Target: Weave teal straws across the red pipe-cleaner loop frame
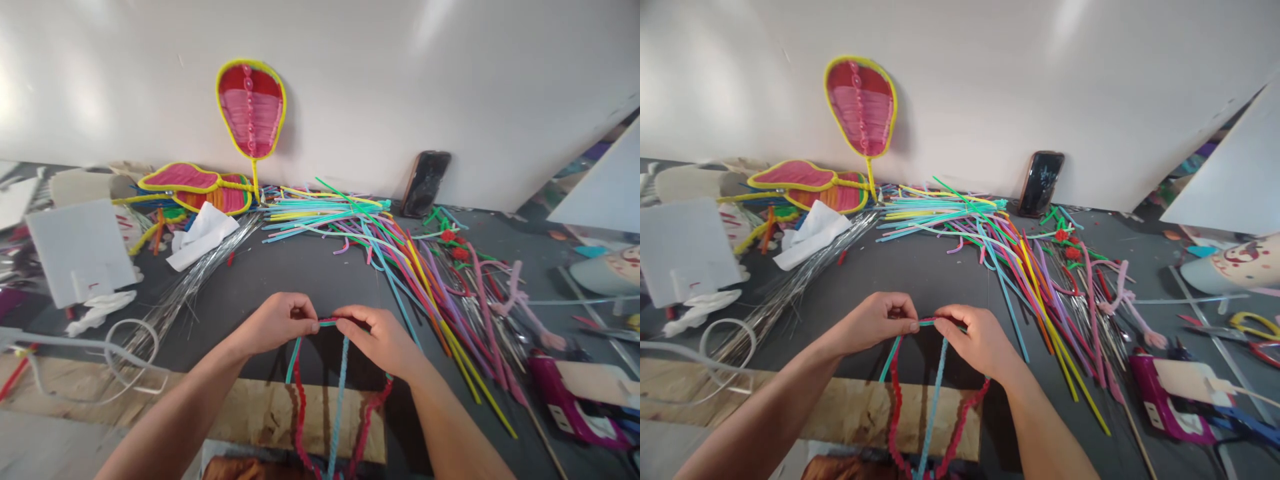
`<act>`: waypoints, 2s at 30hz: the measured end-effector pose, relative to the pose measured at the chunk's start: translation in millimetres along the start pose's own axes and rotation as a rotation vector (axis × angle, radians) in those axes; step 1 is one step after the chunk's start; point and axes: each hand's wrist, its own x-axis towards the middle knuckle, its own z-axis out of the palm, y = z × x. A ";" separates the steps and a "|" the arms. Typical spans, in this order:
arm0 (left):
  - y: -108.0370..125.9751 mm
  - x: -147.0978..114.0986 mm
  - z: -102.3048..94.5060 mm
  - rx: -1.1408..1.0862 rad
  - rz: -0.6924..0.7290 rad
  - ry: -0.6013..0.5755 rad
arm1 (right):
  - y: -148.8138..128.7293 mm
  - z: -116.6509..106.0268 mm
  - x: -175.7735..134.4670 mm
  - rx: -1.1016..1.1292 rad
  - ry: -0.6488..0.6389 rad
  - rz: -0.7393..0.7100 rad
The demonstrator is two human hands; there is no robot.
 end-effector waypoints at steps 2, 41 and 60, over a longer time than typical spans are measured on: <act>0.6 -0.5 3.5 0.013 0.018 0.021 | -1.6 0.4 -0.3 -0.051 0.013 -0.025; -3.9 4.5 7.7 -0.423 -0.134 -0.233 | -1.0 -2.9 -3.6 -0.203 0.062 -0.133; -4.5 4.6 6.1 -0.457 -0.122 -0.193 | -0.5 -1.3 -2.5 -0.249 0.072 -0.132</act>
